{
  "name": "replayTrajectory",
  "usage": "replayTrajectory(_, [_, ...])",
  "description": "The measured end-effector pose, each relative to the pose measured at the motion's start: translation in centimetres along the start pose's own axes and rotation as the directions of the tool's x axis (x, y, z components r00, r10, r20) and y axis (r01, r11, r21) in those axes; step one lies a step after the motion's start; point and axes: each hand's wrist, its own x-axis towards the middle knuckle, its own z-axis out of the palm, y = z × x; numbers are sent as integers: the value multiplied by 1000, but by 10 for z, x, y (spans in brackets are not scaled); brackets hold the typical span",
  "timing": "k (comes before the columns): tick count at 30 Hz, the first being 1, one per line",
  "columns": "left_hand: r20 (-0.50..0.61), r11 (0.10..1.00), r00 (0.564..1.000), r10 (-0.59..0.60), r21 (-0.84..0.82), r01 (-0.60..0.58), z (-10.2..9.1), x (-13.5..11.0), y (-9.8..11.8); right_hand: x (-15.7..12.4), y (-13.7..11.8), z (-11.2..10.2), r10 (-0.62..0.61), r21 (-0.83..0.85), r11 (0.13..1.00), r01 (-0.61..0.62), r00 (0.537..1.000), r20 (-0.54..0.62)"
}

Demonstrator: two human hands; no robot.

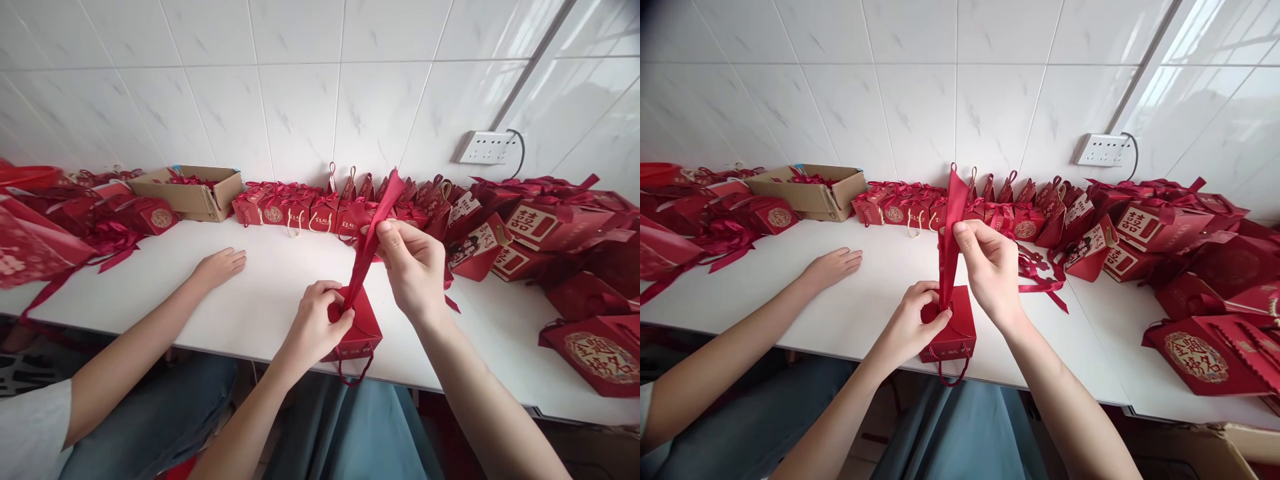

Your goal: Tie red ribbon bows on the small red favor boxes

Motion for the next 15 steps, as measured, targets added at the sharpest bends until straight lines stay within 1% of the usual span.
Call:
replayTrajectory(2, [10,1000,1000,21,17,-22,-1,0,0,1,4,-1,4,28,1000,-3,1000,-13])
replayTrajectory(5, [29,998,999,46,41,-47,-3,1,1,3,7,-3,42,73,996,-43,999,18])
replayTrajectory(7, [21,999,999,30,35,-31,-4,1,2,4,5,-5,66,95,993,-71,997,48])
replayTrajectory(9, [-1,1000,1000,12,18,-12,-5,1,2,3,0,-6,61,98,993,-68,996,69])
replayTrajectory(11, [-26,1000,1000,12,-11,-13,-5,2,2,1,-5,-10,6,22,1000,-7,998,61])
replayTrajectory(13, [-69,998,998,12,-64,-17,-4,1,1,-4,-9,-17,-56,-108,992,60,998,40])
replayTrajectory(14, [-98,995,995,3,-102,-13,-4,1,1,-7,-10,-21,-64,-152,986,69,997,34])
replayTrajectory(15, [-124,989,992,-18,-148,-1,-3,1,0,-10,-9,-27,-53,-156,986,57,998,31])
